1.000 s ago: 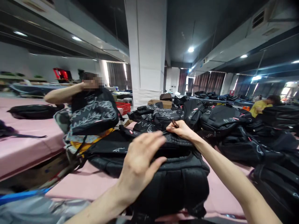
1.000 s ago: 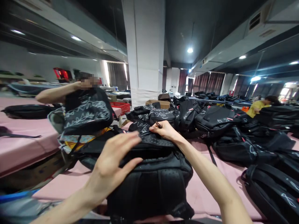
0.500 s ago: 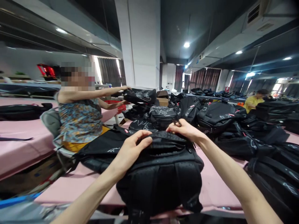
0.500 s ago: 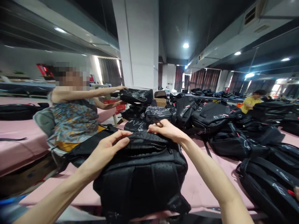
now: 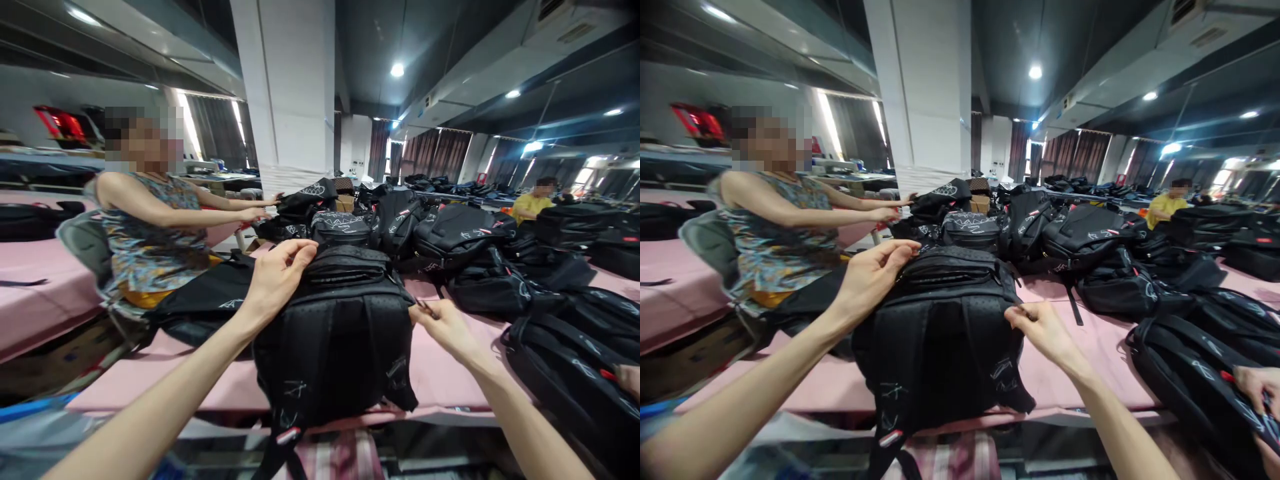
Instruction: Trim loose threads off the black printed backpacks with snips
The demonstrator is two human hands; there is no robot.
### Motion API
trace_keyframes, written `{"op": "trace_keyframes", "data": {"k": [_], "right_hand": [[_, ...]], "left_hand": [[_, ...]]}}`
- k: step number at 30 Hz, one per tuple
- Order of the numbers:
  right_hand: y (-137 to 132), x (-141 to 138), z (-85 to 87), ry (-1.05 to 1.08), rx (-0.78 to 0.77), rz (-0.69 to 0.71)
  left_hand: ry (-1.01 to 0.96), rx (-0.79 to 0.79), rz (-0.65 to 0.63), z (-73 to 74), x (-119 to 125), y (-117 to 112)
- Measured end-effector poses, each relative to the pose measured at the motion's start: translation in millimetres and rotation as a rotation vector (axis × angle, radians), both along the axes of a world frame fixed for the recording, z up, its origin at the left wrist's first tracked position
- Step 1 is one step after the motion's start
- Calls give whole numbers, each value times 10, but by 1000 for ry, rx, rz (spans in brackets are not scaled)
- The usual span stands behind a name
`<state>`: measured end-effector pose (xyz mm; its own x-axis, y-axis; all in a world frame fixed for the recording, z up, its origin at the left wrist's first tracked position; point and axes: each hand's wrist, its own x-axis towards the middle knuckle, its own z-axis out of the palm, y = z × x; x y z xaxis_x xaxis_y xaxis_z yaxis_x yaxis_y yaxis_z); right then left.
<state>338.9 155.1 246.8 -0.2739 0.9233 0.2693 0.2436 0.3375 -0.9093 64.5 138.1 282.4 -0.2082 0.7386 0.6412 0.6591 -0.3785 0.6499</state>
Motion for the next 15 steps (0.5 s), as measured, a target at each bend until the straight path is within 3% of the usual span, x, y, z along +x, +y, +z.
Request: {"op": "trace_keyframes", "data": {"k": [5,9,12,15], "right_hand": [[-155,-253,-93,370,-351,223],[-68,-337,-153,509,-480,277],[7,-311,-191,556,-499,223],[71,-291,-213,516,-479,210]], "left_hand": [[23,57,21,49,66,-10],[-99,83,173,-88,-97,-346],[-180,-133,149,-354,-199,-744],[-225,-382,-9,-542,-124,-977]]}}
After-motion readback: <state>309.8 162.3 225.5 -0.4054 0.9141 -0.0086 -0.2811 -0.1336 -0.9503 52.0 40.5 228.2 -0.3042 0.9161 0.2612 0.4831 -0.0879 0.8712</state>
